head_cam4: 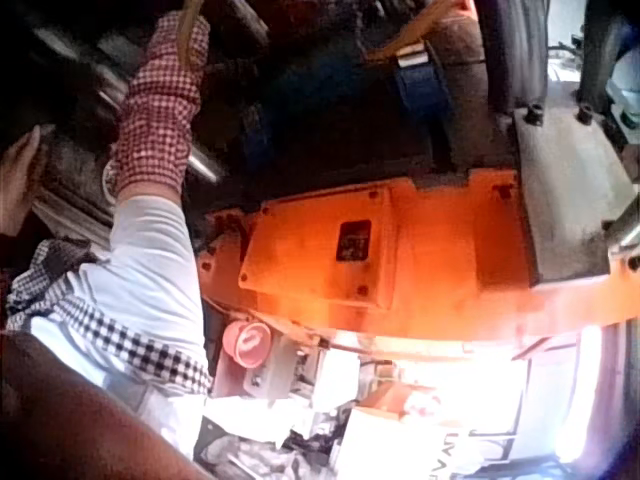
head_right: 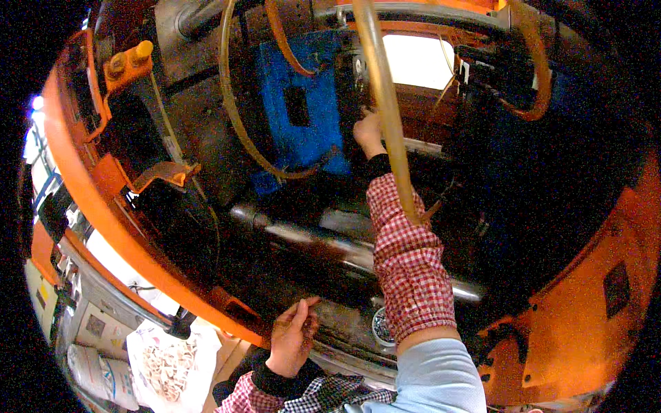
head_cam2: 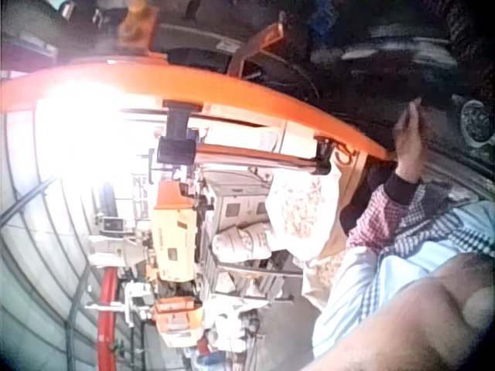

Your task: The person repeatedly picks small white plastic components from a bag, inserts them into a machine, and removes the assembled parts. They then separate the connected pieces by hand and place them into a collection bag.

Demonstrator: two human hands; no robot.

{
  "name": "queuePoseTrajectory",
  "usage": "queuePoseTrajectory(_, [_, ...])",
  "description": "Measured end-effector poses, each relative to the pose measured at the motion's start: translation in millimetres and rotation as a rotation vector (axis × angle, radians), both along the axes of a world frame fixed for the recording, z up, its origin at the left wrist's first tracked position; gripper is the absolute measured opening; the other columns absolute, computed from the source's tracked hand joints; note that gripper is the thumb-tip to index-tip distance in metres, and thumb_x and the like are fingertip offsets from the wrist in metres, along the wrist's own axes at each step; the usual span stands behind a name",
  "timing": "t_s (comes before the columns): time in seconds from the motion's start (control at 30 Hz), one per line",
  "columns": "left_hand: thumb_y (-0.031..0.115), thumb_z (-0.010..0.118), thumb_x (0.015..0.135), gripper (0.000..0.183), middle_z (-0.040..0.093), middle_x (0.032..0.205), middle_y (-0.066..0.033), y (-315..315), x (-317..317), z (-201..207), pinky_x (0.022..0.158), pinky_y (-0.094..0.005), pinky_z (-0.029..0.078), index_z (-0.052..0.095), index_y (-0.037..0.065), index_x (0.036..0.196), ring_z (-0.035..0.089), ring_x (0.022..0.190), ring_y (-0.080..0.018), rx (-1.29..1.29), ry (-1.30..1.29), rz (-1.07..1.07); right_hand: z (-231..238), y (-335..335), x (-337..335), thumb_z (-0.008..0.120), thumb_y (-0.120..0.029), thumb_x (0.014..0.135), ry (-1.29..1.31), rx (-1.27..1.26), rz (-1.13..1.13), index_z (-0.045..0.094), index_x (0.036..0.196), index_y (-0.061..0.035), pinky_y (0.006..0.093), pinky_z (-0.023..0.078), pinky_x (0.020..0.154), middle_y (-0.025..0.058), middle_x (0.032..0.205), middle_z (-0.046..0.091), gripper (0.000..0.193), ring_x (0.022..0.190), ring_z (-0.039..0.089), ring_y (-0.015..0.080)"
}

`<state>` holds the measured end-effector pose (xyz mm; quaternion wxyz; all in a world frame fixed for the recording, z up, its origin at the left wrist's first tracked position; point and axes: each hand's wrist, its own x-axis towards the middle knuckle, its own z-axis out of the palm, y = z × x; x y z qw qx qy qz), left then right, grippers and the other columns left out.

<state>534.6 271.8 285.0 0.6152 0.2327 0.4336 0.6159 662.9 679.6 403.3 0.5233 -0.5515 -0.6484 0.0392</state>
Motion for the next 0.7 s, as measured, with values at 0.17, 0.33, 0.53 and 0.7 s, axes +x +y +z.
queuePoseTrajectory(0.17, [0.028,0.051,0.093,0.033,0.053,0.069,-0.001,3,-7,-5,0.051,-0.0204,0.038,0.059,-0.001,0.104,0.049,0.058,-0.0087,0.043,-0.083,0.048,-9,-138,-18,0.061,-0.008,0.076,-0.031,0.454,0.23,0.061,0.093,0.0008,0.039,0.044,0.076,0.0193,0.093,0.059,0.019,0.085,0.057,0.0336])
queuePoseTrajectory(0.33, [0.034,0.05,0.093,0.033,0.049,0.063,-0.0005,-1,-8,3,0.044,-0.0201,0.035,0.055,0.005,0.078,0.044,0.05,-0.009,0.027,-0.182,0.107,-53,-312,-13,0.067,-0.016,0.073,-0.499,-0.136,0.97,0.068,0.078,-0.0028,0.0357,0.048,0.064,0.014,0.075,0.064,0.014,0.071,0.061,0.0295])
queuePoseTrajectory(0.53, [0.041,0.053,0.089,0.037,0.051,0.061,-0.0029,-8,-13,5,0.04,-0.0196,0.033,0.052,0.006,0.078,0.043,0.045,-0.01,0.032,-0.282,0.001,-71,-331,-15,0.067,-0.014,0.073,-0.328,0.019,1.055,0.067,0.082,-0.0012,0.0346,0.048,0.063,0.012,0.076,0.064,0.016,0.072,0.06,0.0299])
queuePoseTrajectory(0.7, [0.036,0.055,0.089,0.033,0.055,0.07,-0.0033,-4,-12,10,0.044,-0.0183,0.036,0.056,0.003,0.084,0.048,0.053,-0.0089,0.079,-0.325,0.037,-62,-329,-12,0.065,-0.012,0.075,-0.406,0.071,1.05,0.067,0.087,-0.0031,0.0354,0.049,0.067,0.0122,0.083,0.064,0.015,0.075,0.061,0.0287])
